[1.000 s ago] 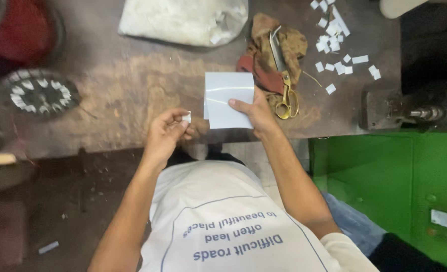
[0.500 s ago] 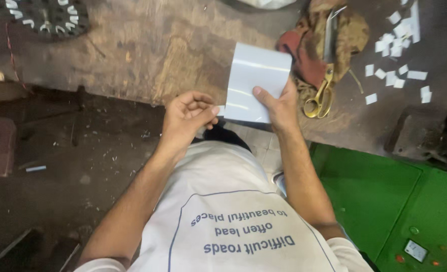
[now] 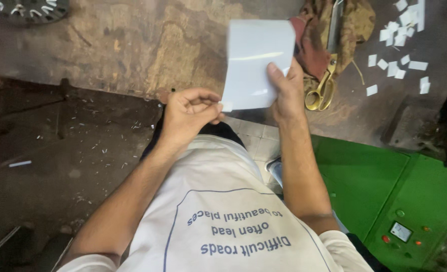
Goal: The person places small white rectangular pieces into the slots of a circular metal rotor component. They then use scissors to cut a roll of white tape into small pieces and place them into the rotor slots.
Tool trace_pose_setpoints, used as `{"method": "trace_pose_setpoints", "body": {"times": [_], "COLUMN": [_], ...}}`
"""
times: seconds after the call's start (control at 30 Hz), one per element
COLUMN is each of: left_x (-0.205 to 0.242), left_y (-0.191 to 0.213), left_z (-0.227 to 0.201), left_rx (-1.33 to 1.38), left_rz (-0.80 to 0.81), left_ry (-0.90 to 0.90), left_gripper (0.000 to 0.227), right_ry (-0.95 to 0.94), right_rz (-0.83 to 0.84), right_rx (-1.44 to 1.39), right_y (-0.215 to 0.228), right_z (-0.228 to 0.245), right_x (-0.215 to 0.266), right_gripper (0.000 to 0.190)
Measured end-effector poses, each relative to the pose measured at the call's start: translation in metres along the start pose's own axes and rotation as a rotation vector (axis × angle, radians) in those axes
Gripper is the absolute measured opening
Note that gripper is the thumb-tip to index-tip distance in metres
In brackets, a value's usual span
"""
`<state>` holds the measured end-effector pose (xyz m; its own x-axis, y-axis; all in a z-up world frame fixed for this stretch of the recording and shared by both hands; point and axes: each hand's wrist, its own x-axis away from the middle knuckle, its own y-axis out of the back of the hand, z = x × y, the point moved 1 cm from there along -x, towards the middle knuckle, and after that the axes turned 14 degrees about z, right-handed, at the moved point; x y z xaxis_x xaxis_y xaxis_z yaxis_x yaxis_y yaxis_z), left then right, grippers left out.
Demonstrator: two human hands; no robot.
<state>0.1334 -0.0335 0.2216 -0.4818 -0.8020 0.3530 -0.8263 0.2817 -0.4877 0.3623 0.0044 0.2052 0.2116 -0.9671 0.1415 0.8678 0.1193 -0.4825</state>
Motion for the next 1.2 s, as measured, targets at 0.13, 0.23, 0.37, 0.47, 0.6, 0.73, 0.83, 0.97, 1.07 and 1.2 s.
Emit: {"method": "trace_pose_setpoints", "body": {"times": [0.13, 0.23, 0.37, 0.47, 0.6, 0.73, 0.83, 0.97, 1.07, 1.2], "left_x": [0.010, 0.015, 0.025, 0.041, 0.041, -0.003, -0.018, -0.028, -0.039, -0.055], "left_y": [0.023, 0.030, 0.041, 0.047, 0.036, 0.014, 0.010, 0.011, 0.008, -0.004], "left_z": [-0.027, -0.048, -0.078, -0.108, -0.129, -0.098, -0.056, -0.022, -0.014, -0.016], "left_rx": [-0.483, -0.782, -1.077, -0.950, -0.973, -0.860, -0.346, -0.156, -0.152, -0.235], "left_rz": [0.251, 0.366, 0.317, 0.213, 0.347, 0.636, 0.387, 0.103, 0.041, 0.110], "left_ry": [0.171, 0.248, 0.199, 0.134, -0.311, -0.418, 0.110, 0.054, 0.023, 0.045], "left_gripper": [0.017, 0.021, 0.029, 0.025, 0.011, 0.009, 0.011, 0.011, 0.010, 0.010], "right_ry": [-0.050, -0.060, 0.068, -0.116, 0.057, -0.030, 0.300, 0.415, 0.198, -0.145], "right_rz": [0.043, 0.071, 0.070, 0.274, 0.753, 0.931, 0.783, 0.249, -0.091, -0.286], "right_rx": [-0.423, -0.331, -0.062, 0.787, 1.566, 1.731, 1.783, 1.584, 0.875, 0.217], "right_y": [0.014, 0.023, 0.027, 0.023, -0.044, -0.104, -0.105, -0.055, -0.028, -0.016], "right_z": [0.006, 0.015, 0.052, 0.108, 0.132, 0.119, 0.115, 0.113, 0.078, 0.017], "right_x": [-0.013, -0.019, -0.025, -0.030, -0.044, -0.057, -0.067, -0.031, 0.020, 0.047], "right_gripper": [0.048, 0.047, 0.053, 0.032, 0.029, 0.027, 0.031, 0.039, 0.032, 0.045]}}
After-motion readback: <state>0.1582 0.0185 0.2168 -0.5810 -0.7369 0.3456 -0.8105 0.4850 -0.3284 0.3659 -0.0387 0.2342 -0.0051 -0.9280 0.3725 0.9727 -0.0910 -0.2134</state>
